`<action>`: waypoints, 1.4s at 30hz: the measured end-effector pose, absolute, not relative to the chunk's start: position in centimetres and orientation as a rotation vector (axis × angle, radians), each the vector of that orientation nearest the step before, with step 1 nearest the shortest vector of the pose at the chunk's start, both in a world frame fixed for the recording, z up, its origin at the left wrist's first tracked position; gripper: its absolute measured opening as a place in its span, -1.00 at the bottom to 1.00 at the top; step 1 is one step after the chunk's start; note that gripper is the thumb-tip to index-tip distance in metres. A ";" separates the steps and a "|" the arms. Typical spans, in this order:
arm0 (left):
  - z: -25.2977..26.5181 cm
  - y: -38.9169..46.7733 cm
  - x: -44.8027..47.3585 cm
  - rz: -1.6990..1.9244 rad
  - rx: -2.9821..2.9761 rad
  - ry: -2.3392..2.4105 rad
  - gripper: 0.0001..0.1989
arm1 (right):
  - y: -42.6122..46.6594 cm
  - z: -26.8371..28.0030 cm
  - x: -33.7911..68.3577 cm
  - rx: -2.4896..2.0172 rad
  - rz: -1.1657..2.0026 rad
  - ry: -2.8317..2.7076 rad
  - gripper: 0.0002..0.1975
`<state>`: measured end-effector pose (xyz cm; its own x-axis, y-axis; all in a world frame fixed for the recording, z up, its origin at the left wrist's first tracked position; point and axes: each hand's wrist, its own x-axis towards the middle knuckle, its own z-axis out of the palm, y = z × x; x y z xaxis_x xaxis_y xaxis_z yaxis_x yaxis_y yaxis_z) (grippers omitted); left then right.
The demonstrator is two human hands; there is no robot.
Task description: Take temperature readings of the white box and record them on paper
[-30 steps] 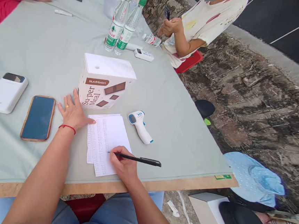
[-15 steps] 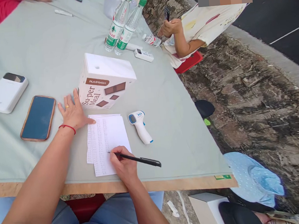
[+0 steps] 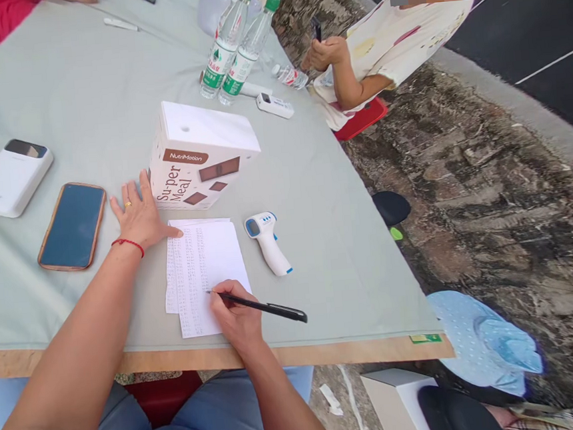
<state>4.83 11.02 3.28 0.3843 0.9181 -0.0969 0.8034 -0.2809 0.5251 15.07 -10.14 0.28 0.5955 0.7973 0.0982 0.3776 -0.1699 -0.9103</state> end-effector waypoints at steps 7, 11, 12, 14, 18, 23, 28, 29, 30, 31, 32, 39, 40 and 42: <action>3.7 10.9 4.9 0.281 2.142 1.489 0.50 | -10.1 0.2 15.0 -1.767 0.507 -0.900 -0.92; 3.8 10.8 4.8 0.286 2.139 1.476 0.49 | -10.0 0.3 15.0 -1.781 0.503 -0.909 -0.92; 3.9 10.8 4.8 0.284 2.139 1.476 0.49 | -10.0 0.3 15.0 -1.785 0.497 -0.912 -0.92; 3.9 10.8 4.8 0.278 2.138 1.477 0.49 | -10.0 0.2 15.0 -1.790 0.487 -0.913 -0.92; 3.5 11.0 4.8 0.302 2.144 1.466 0.49 | -10.1 0.2 15.0 -1.788 0.499 -0.912 -0.92; 3.0 11.1 4.8 0.342 2.151 1.453 0.50 | -10.1 0.3 15.0 -1.791 0.519 -0.920 -0.92; 3.5 11.0 4.8 0.299 2.150 1.472 0.49 | -10.1 0.4 15.0 -1.792 0.517 -0.928 -0.92; 3.6 10.9 4.8 0.287 2.147 1.479 0.49 | -10.1 0.4 15.0 -1.791 0.519 -0.929 -0.92; 3.7 10.9 4.9 0.279 2.144 1.482 0.49 | -10.1 0.4 15.0 -1.790 0.523 -0.926 -0.92; 3.7 10.8 4.9 0.278 2.143 1.482 0.49 | -10.1 0.4 15.0 -1.787 0.525 -0.920 -0.92; 3.8 10.8 4.9 0.281 2.142 1.480 0.49 | -10.1 0.4 15.0 -1.784 0.523 -0.907 -0.92; 3.4 11.0 4.8 0.345 2.145 1.456 0.49 | -10.1 0.3 14.9 -1.807 0.481 -0.810 -0.91; 3.5 11.0 4.8 0.340 2.145 1.455 0.49 | -10.1 0.3 14.9 -1.806 0.489 -0.811 -0.91; 3.6 10.9 4.8 0.321 2.141 1.462 0.49 | -10.1 0.3 14.9 -1.803 0.501 -0.810 -0.92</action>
